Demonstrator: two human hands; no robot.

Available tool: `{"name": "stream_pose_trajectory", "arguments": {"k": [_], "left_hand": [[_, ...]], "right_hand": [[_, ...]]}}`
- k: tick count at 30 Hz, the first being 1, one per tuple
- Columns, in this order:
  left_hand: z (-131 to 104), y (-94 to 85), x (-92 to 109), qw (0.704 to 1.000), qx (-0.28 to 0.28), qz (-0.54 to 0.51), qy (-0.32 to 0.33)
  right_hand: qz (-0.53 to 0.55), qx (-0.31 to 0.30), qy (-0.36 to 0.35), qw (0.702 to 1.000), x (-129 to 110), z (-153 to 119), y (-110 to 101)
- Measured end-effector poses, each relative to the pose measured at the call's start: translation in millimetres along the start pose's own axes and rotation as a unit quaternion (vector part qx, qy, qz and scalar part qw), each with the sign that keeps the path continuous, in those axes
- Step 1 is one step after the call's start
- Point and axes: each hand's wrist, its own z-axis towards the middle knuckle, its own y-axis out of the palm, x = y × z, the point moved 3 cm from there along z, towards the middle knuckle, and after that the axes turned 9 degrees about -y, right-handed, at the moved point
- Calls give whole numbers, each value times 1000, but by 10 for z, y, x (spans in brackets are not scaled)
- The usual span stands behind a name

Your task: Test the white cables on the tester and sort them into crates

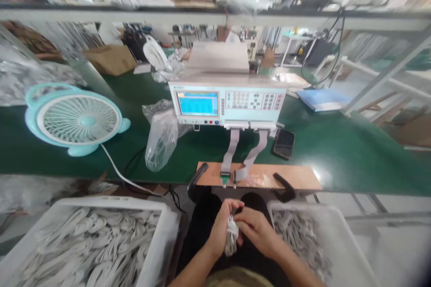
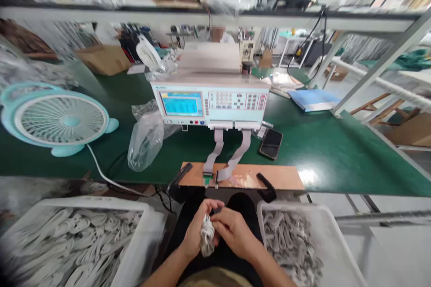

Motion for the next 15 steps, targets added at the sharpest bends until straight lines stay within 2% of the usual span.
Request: {"name": "stream_pose_trajectory", "arguments": {"k": [4, 6, 8, 13, 15], "left_hand": [[14, 2, -37, 998, -65, 14, -22], [0, 23, -35, 994, -97, 33, -40], [-27, 48, -30, 991, -114, 47, -60], [-47, 78, -68, 989, -68, 61, -118], [-17, 50, -72, 992, -21, 89, -88]], "right_hand": [[131, -84, 69, 985, 76, -12, 67], [187, -106, 102, 971, 96, -47, 95], [196, -114, 105, 968, 82, -77, 106], [167, -124, 91, 974, 58, -105, 138], [147, -107, 77, 980, 104, -108, 165]]}}
